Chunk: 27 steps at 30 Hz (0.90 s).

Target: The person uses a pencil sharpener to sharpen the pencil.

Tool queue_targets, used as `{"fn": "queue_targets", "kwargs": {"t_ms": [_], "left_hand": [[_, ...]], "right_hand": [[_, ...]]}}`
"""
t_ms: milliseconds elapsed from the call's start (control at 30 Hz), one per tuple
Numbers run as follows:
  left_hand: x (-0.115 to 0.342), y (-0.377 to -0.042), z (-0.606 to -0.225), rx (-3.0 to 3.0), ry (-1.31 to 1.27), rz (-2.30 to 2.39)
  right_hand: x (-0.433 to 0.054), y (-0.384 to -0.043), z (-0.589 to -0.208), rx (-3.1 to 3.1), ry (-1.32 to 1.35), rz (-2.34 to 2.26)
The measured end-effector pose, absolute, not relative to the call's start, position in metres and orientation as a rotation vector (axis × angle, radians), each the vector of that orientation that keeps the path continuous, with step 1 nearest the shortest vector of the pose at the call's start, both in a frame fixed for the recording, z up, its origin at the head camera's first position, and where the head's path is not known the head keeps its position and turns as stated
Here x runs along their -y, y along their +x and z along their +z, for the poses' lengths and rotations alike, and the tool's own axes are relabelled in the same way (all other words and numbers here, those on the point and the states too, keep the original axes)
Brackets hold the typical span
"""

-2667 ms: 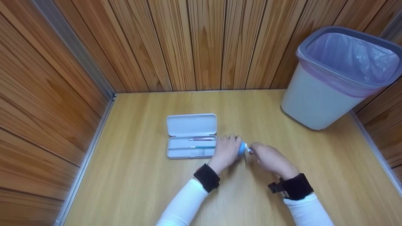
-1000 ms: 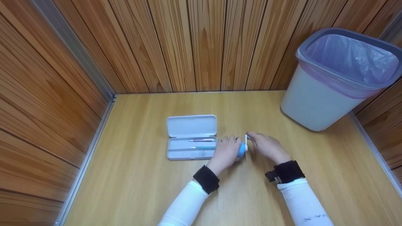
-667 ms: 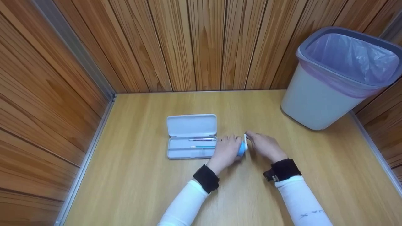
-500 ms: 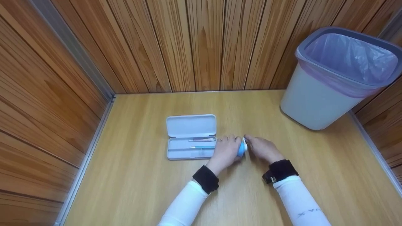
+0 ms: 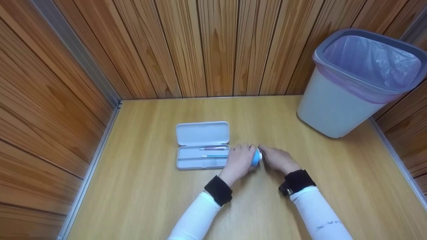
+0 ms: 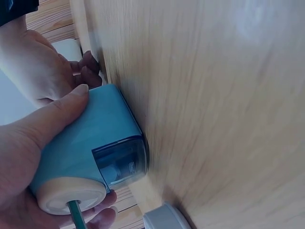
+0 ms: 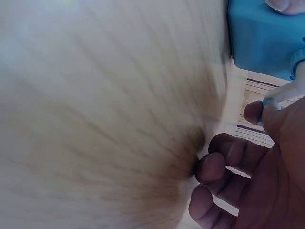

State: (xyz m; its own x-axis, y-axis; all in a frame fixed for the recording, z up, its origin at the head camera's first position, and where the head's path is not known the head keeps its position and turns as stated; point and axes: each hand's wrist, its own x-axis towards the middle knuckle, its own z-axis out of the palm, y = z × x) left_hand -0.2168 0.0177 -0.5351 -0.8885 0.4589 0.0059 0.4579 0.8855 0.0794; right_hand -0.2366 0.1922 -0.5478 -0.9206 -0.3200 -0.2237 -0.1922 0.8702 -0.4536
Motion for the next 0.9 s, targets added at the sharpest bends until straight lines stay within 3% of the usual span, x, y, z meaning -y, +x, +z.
{"fn": "queue_targets", "kwargs": {"t_ms": [900], "left_hand": [[-0.021,-0.213,-0.537,-3.138,0.668,-0.017]], "right_hand": [[-0.188,-0.210,-0.555,-2.784,-0.300,-0.615]]}}
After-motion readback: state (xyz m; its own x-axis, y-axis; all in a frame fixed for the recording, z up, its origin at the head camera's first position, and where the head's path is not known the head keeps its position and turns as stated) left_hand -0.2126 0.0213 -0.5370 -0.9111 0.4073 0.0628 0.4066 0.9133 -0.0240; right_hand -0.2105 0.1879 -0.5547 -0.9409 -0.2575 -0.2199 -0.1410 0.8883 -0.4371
